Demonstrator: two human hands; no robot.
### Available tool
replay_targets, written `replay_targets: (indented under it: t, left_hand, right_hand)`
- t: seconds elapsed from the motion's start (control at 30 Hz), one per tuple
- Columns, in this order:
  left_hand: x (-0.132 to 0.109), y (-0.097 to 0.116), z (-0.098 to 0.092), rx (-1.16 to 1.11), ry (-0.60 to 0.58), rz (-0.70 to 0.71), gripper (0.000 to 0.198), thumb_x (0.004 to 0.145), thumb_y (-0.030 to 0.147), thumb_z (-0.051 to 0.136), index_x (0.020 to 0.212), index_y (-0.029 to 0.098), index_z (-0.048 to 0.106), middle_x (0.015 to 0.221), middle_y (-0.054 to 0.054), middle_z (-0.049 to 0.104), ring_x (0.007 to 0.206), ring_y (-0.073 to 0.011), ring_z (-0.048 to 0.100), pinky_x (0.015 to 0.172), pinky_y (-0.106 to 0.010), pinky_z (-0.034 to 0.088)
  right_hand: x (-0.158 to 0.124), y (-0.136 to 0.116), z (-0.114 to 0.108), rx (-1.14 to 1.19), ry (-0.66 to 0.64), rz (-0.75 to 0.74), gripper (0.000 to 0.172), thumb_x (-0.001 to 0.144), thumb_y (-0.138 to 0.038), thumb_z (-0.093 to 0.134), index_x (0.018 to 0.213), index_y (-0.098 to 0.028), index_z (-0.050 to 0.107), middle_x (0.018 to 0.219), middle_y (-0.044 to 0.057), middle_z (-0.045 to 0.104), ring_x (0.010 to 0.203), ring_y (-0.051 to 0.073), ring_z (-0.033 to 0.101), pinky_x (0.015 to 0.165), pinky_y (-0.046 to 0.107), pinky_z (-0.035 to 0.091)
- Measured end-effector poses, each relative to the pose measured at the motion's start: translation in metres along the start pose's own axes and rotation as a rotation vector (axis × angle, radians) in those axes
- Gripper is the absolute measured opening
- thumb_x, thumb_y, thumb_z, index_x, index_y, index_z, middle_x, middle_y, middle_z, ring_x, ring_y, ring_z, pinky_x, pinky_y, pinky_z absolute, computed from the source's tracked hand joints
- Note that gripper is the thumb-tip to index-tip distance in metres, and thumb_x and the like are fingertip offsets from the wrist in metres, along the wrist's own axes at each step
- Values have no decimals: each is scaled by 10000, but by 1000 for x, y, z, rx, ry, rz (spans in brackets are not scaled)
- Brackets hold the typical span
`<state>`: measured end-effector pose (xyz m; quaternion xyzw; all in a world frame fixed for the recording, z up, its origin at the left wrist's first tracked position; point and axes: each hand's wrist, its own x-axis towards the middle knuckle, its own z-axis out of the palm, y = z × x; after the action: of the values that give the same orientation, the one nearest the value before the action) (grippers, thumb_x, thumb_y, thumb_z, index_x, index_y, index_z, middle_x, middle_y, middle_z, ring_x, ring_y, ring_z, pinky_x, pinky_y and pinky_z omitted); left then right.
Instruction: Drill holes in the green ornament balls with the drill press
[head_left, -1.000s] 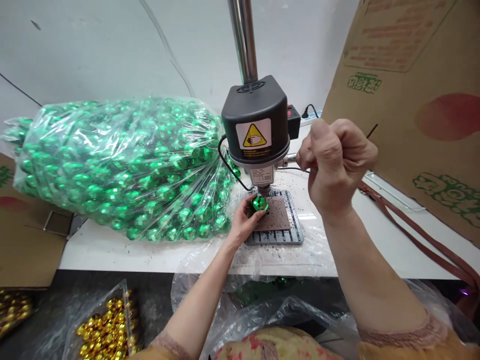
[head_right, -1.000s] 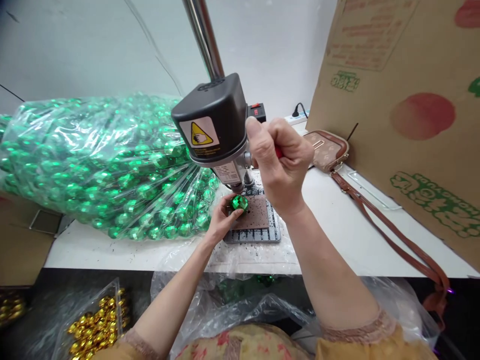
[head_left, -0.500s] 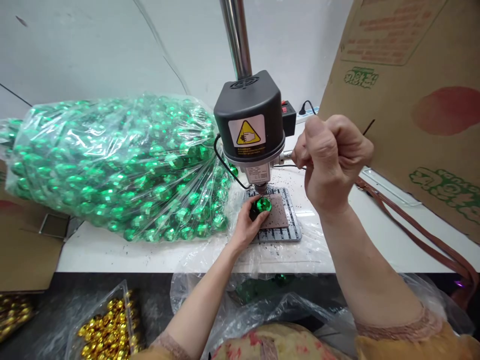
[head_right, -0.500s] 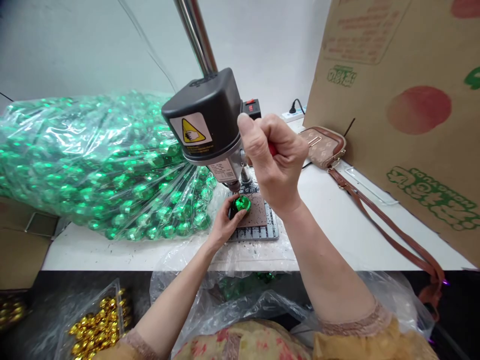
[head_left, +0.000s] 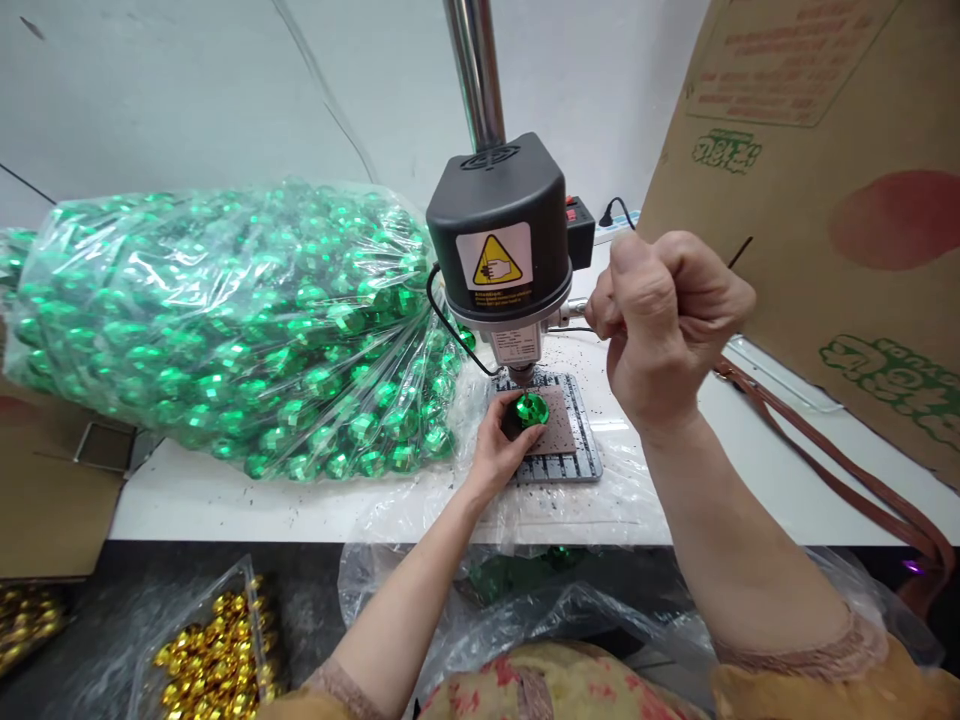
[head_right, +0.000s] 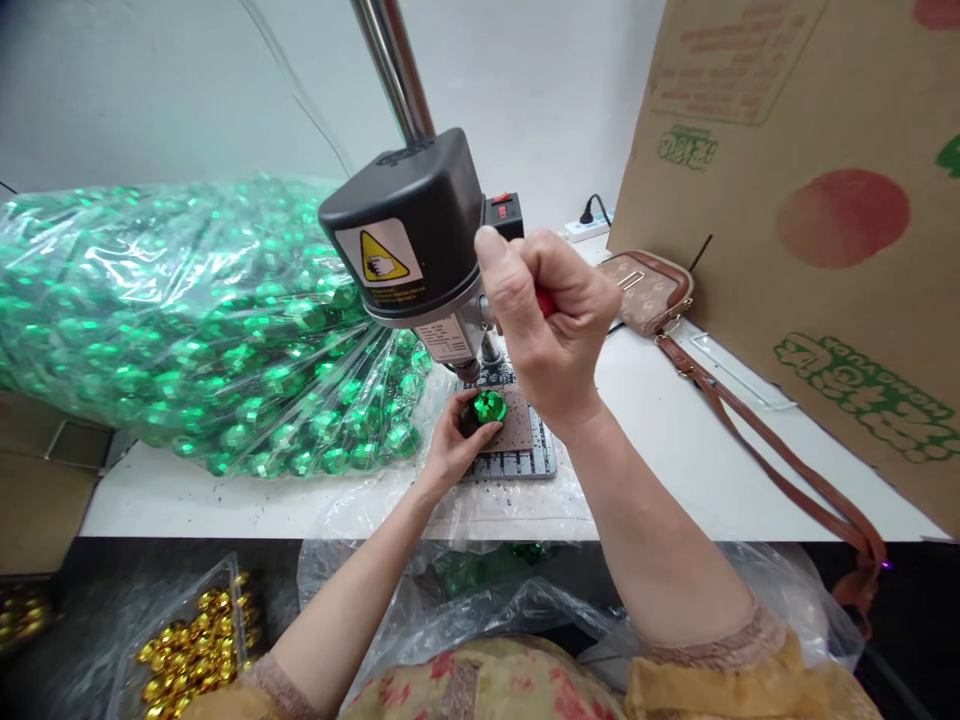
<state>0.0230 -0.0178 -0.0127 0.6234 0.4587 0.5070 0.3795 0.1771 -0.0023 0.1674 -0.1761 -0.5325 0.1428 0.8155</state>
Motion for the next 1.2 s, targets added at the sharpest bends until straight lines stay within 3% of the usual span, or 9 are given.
replay_targets:
  t: [0.17, 0.67, 1.2]
  left_hand:
    - [-1, -2, 0, -15, -7, -5, 561, 805, 456, 829, 1244, 207, 584, 1211, -90, 670, 1132, -253, 654, 1019, -401, 521]
    - [-1, 0, 3, 1, 12, 41, 551, 811, 487, 820, 1225, 207, 589, 1183, -89, 684, 1099, -252, 669, 982, -393, 541]
    - [-1, -1, 2, 6, 7, 46, 542, 811, 482, 820, 1226, 212, 600, 1192, -90, 689, 1106, -252, 665, 993, -399, 537]
  right_hand:
    - [-11, 8, -2, -64, 40, -83, 539, 950, -332, 613, 590, -213, 231, 487, -46, 246, 422, 79, 281, 451, 322, 222]
    - [-26, 13, -1, -7, 128, -159, 529, 905, -216, 614, 587, -197, 190, 495, -56, 218, 405, 52, 265, 443, 293, 220]
    - [-38, 23, -11, 14, 82, -238, 523, 892, -187, 612, 579, -192, 192, 498, -63, 231, 400, 41, 234, 415, 279, 204]
